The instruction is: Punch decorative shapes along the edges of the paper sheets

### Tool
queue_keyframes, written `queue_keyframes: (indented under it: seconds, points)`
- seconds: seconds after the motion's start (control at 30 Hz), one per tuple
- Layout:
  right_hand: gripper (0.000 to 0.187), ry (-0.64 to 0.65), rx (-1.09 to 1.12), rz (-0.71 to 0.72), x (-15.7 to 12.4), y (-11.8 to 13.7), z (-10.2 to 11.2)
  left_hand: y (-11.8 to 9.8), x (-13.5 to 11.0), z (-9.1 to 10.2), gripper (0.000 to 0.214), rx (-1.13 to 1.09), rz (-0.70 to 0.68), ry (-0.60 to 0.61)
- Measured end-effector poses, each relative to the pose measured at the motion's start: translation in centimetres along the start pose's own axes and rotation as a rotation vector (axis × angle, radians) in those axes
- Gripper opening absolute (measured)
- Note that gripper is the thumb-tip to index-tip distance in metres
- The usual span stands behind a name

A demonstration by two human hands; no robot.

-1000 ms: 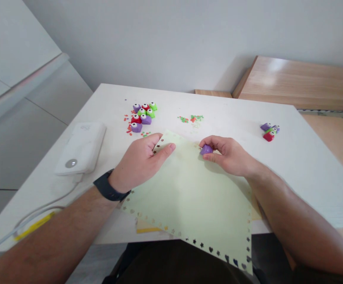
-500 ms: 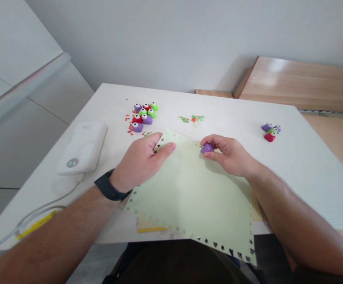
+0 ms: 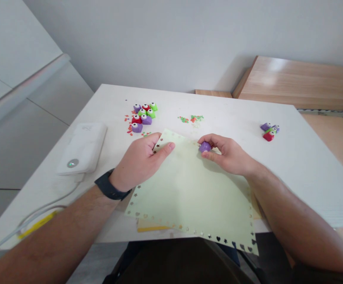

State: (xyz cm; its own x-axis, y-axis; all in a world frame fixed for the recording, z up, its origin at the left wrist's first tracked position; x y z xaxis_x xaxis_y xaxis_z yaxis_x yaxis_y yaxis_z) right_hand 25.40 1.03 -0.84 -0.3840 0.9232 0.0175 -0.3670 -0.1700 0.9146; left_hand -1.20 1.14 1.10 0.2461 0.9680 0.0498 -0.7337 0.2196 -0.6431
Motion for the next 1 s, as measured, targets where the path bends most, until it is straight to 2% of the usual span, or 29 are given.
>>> queue_keyframes:
  seconds: [0.3, 0.6, 0.83, 1.0]
  points:
    - [0.032, 0.017, 0.089, -0.022, -0.1, 0.0, 0.5, 0.3, 0.0, -0.1, 0.036, 0.074, -0.028, -0.005]
    - [0.046, -0.185, 0.381, -0.084, 0.4, -1.1, 0.9, 0.4, 0.1, -0.1, 0.035, 0.077, -0.029, 0.000]
    - [0.049, -0.269, 0.377, -0.048, 1.5, -1.2, 0.6, 0.3, 0.1, 0.0, 0.031, 0.059, -0.026, 0.001]
    - [0.048, -0.280, 0.372, -0.068, 1.8, -1.5, 0.8, 0.4, 0.1, 0.0, 0.029, 0.058, -0.019, 0.002]
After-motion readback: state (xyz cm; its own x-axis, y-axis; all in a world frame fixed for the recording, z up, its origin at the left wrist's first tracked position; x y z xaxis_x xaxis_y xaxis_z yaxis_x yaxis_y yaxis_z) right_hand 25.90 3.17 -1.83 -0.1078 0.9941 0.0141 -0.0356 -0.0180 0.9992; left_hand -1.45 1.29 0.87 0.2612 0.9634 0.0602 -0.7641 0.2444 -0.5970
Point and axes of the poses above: each hand's wrist, its own x-axis towards the middle knuckle, its own z-axis out of the back of the hand, y = z × x, the point moved 2 cm from there along x, towards the middle knuckle, and after that the axes turned 7 degrees about x, right-handed, at the moved point
